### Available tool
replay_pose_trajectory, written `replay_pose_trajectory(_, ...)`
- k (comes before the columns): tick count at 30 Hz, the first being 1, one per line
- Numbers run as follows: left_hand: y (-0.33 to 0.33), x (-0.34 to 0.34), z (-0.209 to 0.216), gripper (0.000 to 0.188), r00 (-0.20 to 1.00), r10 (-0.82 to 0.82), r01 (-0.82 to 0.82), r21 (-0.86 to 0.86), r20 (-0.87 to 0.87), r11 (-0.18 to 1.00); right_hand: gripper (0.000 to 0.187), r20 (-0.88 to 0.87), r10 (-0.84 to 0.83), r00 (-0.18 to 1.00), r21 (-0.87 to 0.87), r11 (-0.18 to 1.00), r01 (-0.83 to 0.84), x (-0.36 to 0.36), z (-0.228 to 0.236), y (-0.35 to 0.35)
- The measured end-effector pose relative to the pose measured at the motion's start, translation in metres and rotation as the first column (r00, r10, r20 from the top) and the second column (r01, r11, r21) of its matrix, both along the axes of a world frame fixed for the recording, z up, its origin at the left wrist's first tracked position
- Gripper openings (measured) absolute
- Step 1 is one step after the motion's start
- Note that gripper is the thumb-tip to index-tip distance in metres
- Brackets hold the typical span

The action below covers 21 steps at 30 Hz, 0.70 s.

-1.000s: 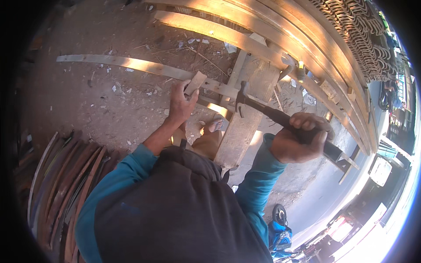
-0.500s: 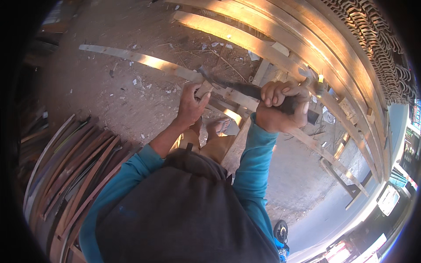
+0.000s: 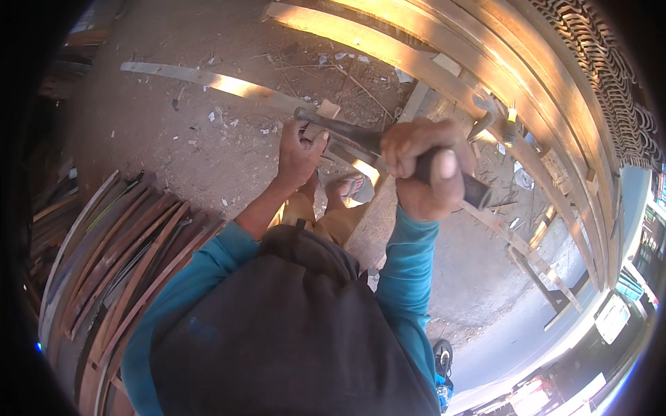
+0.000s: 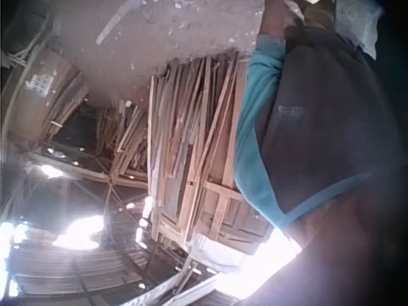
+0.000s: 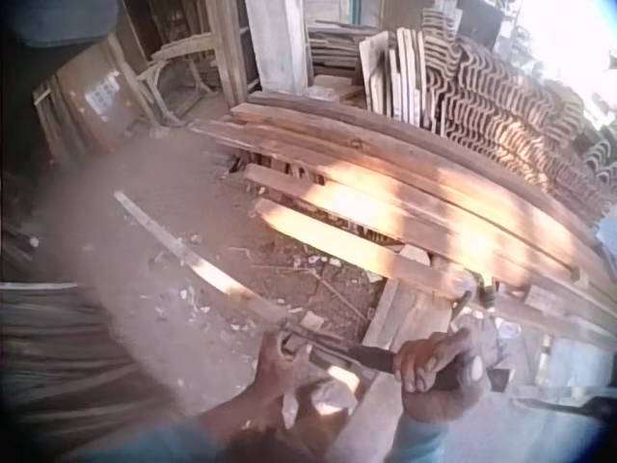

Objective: The person uses a hammer to loosen small wooden blocks and nails from wooden planks, then uses pliers to pull nails out of a long wooden board.

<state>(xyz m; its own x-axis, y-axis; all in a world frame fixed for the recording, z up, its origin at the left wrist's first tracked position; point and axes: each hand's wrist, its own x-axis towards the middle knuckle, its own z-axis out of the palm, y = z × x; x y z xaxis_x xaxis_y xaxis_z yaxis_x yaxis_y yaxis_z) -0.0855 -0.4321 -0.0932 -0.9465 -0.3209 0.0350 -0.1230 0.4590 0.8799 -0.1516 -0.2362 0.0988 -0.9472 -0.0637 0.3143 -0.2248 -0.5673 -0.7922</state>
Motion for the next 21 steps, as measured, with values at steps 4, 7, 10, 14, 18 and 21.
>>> replay_pose_trajectory(4,-0.005,-0.004,0.018,0.042,0.993,-0.096,0.082,-0.197,-0.064,0.977,0.038,-0.069,0.009,0.998,0.113,0.994,-0.001,0.008,0.010,-0.005)
replay_pose_trajectory(7,-0.001,-0.002,0.016,0.042,0.993,-0.064,0.051,-0.126,-0.098,0.991,0.039,-0.007,-0.164,0.986,-0.005,0.986,0.164,0.015,-0.005,0.019)
replay_pose_trajectory(10,0.001,-0.001,0.015,0.043,0.996,-0.042,0.039,-0.037,-0.076,0.999,0.038,0.021,-0.255,0.967,0.005,0.967,0.255,0.006,0.001,0.001)
replay_pose_trajectory(14,-0.010,-0.002,0.023,0.049,0.988,-0.132,0.125,-0.079,-0.085,0.989,0.038,0.030,-0.149,0.988,0.285,0.949,0.134,-0.011,0.036,-0.059)
replay_pose_trajectory(18,-0.048,-0.009,0.063,0.063,0.942,-0.332,0.334,-0.060,0.039,0.941,0.036,0.042,-0.097,0.994,0.226,0.970,0.085,-0.005,0.031,-0.048)
replay_pose_trajectory(21,-0.120,-0.026,0.065,0.075,0.933,-0.356,0.354,-0.291,0.048,0.889,0.035,0.068,-0.062,0.996,0.374,0.927,0.032,0.021,0.032,-0.053)
